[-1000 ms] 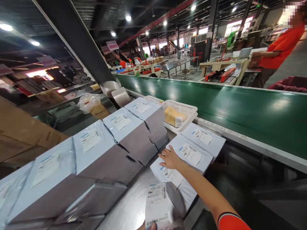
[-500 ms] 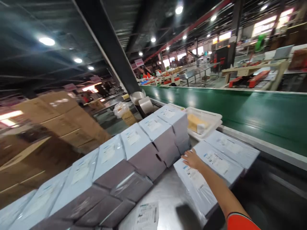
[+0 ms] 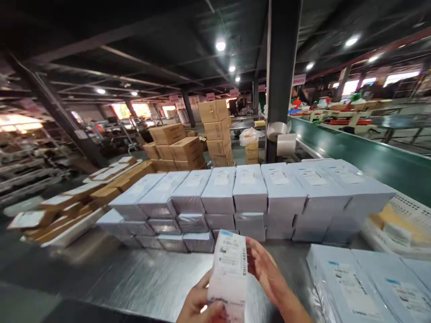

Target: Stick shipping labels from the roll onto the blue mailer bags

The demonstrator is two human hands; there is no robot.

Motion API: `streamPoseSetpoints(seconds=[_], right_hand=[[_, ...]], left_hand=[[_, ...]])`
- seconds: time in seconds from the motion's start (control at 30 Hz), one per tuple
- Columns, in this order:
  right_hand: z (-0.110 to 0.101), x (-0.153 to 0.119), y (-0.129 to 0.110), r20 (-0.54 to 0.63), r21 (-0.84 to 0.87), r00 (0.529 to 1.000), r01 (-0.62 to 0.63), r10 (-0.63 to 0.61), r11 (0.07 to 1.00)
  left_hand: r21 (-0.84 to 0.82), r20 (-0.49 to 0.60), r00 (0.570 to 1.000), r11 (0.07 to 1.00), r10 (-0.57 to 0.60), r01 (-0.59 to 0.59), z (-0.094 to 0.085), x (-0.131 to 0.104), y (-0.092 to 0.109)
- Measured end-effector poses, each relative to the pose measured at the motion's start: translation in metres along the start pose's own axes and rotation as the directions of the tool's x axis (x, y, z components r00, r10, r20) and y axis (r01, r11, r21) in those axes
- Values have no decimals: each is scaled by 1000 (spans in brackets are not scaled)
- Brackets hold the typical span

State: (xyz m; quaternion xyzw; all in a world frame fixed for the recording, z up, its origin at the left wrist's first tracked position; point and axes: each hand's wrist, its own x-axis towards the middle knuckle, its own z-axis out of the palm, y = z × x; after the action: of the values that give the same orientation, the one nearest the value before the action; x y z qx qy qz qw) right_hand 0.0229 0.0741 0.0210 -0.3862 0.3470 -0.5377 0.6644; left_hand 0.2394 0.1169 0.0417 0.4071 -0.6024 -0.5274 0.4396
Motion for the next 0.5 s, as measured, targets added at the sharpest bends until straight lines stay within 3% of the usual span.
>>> streamPoseSetpoints(seconds=[0.03,0.1,0.2,0.33,0.5], right_hand=[[30,5,-3,6,51,1000,-9,9,999],[71,14,-5,-84,-8,996,38,-39,999],[107,21,3,-171,-339,959,159,-227,927],[149,23,41,-32,-628,961,193,-273,754],[215,56,97,78,-754,949,255,-304,605]], left_hand=[[10,86,996,1000,4,-5,-4,-4,-3],[19,152,987,999,-53,50,-17,-11,-17],[-57,161,982,992,-102,113,-49,-21,-47],[-315,56,996,945,-74,88,-109,-12,-70],[-285,52,999,958,-15,29,-192,17,-61]])
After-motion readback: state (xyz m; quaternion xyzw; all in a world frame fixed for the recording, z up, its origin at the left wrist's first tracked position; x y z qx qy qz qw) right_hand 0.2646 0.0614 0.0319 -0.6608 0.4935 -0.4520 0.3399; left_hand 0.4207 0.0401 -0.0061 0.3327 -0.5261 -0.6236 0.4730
